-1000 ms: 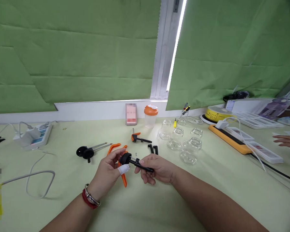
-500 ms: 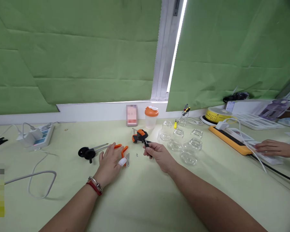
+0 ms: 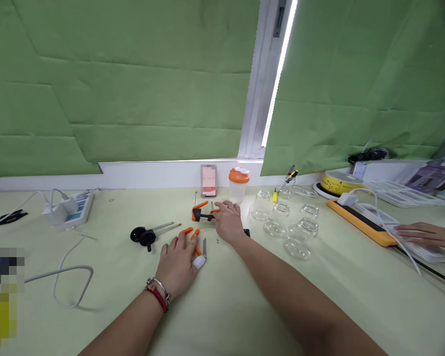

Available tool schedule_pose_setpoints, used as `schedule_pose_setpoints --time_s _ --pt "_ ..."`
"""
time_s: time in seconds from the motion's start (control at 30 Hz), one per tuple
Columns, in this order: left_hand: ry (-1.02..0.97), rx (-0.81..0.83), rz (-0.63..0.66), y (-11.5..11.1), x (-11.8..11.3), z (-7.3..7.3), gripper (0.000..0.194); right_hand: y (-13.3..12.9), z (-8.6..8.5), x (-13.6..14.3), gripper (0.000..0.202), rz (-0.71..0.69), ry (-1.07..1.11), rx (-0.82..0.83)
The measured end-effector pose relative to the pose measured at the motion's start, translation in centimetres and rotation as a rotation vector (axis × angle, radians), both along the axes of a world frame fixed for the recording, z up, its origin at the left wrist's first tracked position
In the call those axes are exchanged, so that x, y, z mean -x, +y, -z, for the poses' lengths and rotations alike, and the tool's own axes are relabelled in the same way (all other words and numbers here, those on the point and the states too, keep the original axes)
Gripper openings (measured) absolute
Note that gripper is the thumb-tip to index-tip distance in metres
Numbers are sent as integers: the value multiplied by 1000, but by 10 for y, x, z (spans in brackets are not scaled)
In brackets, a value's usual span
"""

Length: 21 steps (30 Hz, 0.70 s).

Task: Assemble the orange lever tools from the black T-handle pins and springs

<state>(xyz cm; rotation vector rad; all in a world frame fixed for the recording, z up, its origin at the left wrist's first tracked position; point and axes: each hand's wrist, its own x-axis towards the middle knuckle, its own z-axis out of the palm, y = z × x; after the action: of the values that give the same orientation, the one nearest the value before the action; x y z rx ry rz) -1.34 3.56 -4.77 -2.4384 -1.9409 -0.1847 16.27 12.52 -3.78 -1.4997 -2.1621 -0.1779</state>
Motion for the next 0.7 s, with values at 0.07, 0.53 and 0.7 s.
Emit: schedule_pose_setpoints --time_s 0.07,0.53,0.7 --pt "11 2 -11 -4 -2 -2 56 5 5 8 20 6 -33 10" --pt "-46 -25 4 -9 -4 -7 51 10 21 16 23 -32 -126 70" --pt "-59 -23 11 -8 -4 -7 47 13 25 12 22 -19 -112 103"
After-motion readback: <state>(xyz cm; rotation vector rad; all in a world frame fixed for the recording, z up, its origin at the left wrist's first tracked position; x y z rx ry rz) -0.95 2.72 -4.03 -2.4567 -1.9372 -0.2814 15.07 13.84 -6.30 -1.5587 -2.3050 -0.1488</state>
